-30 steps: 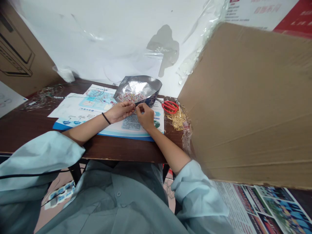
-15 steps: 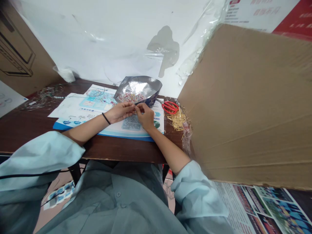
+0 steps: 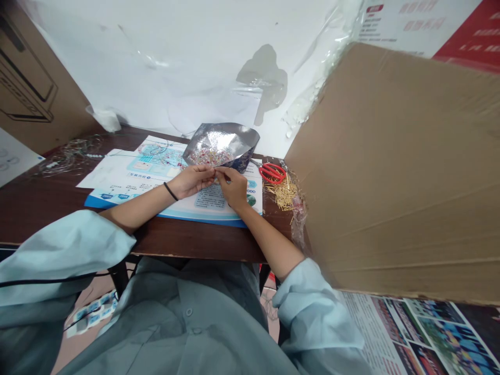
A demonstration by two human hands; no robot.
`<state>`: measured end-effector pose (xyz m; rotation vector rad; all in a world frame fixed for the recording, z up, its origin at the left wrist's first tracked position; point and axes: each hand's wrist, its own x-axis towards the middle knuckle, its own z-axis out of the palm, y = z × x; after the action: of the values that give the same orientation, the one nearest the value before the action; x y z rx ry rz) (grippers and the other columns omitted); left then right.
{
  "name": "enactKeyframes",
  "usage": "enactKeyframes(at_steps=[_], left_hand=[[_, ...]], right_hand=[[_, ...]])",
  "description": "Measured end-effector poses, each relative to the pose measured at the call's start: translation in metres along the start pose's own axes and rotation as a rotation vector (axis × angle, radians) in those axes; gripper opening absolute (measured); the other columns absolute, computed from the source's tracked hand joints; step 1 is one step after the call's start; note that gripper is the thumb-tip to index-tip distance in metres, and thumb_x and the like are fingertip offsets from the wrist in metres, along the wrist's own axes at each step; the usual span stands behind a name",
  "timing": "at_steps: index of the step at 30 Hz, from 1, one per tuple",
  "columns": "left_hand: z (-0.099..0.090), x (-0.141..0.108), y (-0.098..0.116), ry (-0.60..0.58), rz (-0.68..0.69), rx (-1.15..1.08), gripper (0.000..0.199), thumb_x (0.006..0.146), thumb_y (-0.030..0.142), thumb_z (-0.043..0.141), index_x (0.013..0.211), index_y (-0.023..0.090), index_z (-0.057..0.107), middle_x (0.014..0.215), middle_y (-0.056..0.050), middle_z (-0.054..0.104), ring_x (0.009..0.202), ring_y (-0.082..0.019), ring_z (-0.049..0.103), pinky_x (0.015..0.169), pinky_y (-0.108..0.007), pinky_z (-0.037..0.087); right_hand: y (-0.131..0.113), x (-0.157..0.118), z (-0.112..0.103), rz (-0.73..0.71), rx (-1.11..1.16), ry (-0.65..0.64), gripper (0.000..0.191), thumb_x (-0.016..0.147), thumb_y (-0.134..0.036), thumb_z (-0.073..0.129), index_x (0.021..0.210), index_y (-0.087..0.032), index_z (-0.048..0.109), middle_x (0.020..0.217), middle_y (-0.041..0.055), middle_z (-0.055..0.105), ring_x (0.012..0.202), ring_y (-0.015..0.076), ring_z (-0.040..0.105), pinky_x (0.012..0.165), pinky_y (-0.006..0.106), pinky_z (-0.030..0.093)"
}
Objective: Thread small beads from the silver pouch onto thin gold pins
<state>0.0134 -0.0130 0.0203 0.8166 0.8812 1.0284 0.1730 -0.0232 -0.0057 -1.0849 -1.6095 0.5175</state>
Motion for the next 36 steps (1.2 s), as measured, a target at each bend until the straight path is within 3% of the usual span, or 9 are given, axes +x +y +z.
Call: enactKeyframes(at_steps=[7, 16, 20, 23, 25, 27, 31, 36], left_hand=[[0.003, -0.001, 0.009, 0.096, -0.003, -0.113, 0.023, 0.096, 0.003, 0.064, 0.076, 0.012, 0.066, 0.066, -0.003, 0.065, 0.061, -0.008, 0.062, 0.067, -0.018, 0.057], [-0.004, -0.002, 0.047, 0.298, 0.099, -0.404, 0.021, 0.103, 0.007, 0.044, 0.095, 0.017, 0.06, 0.076, -0.005, 0.069, 0.075, -0.014, 0.073, 0.077, -0.024, 0.064], [-0.015, 0.0, 0.065, 0.397, 0.124, -0.417, 0.029, 0.105, 0.006, 0.035, 0.085, 0.021, 0.049, 0.066, 0.0, 0.058, 0.062, -0.009, 0.062, 0.074, -0.021, 0.061], [-0.026, 0.002, 0.075, 0.488, 0.13, -0.31, 0.033, 0.107, 0.004, 0.035, 0.078, 0.021, 0.038, 0.058, 0.006, 0.04, 0.049, -0.004, 0.034, 0.055, -0.011, 0.041], [-0.031, 0.002, 0.08, 0.536, 0.16, -0.143, 0.035, 0.105, 0.002, 0.036, 0.075, 0.019, 0.034, 0.058, 0.007, 0.035, 0.05, -0.005, 0.022, 0.047, -0.014, 0.023], [-0.036, 0.002, 0.083, 0.562, 0.212, 0.057, 0.035, 0.102, -0.001, 0.038, 0.073, 0.019, 0.033, 0.06, 0.006, 0.036, 0.052, -0.006, 0.019, 0.048, -0.02, 0.014], [-0.048, 0.006, 0.083, 0.635, 0.288, 0.307, 0.033, 0.098, -0.001, 0.043, 0.071, 0.018, 0.037, 0.064, 0.004, 0.04, 0.056, -0.007, 0.023, 0.053, -0.025, 0.016], [-0.065, 0.016, 0.086, 0.734, 0.32, 0.294, 0.031, 0.096, 0.0, 0.047, 0.073, 0.019, 0.04, 0.067, 0.005, 0.044, 0.057, -0.007, 0.03, 0.056, -0.026, 0.021]], right_hand=[[0.0, 0.0, 0.002, 0.055, 0.015, 0.036, 0.015, 0.094, -0.037, 0.062, 0.088, -0.025, 0.069, 0.082, 0.0007, 0.075, 0.075, 0.0171, 0.066, 0.078, 0.033, 0.057], [0.009, 0.002, 0.002, 0.086, 0.079, 0.104, 0.015, 0.095, -0.038, 0.061, 0.087, -0.025, 0.063, 0.077, -0.0014, 0.069, 0.071, 0.0145, 0.063, 0.074, 0.03, 0.054], [0.013, 0.002, 0.003, 0.104, 0.105, 0.155, 0.017, 0.095, -0.038, 0.062, 0.085, -0.024, 0.063, 0.076, -0.0017, 0.068, 0.07, 0.0142, 0.061, 0.073, 0.03, 0.052], [0.014, 0.003, 0.003, 0.109, 0.104, 0.161, 0.018, 0.096, -0.04, 0.061, 0.086, -0.025, 0.063, 0.076, -0.0016, 0.067, 0.07, 0.014, 0.06, 0.073, 0.03, 0.052], [0.014, 0.003, 0.002, 0.104, 0.097, 0.167, 0.019, 0.096, -0.041, 0.061, 0.087, -0.025, 0.062, 0.076, -0.0015, 0.067, 0.07, 0.014, 0.06, 0.071, 0.03, 0.052], [0.014, 0.004, 0.001, 0.108, 0.092, 0.186, 0.02, 0.096, -0.043, 0.061, 0.087, -0.024, 0.062, 0.075, -0.0015, 0.066, 0.069, 0.0138, 0.059, 0.07, 0.029, 0.051], [0.014, 0.007, -0.001, 0.128, 0.109, 0.209, 0.021, 0.095, -0.044, 0.062, 0.086, -0.025, 0.061, 0.074, -0.0019, 0.066, 0.068, 0.0132, 0.059, 0.068, 0.028, 0.05], [0.014, 0.008, -0.003, 0.116, 0.072, 0.224, 0.019, 0.096, -0.041, 0.06, 0.086, -0.026, 0.057, 0.074, -0.0021, 0.064, 0.067, 0.0136, 0.059, 0.069, 0.03, 0.049]])
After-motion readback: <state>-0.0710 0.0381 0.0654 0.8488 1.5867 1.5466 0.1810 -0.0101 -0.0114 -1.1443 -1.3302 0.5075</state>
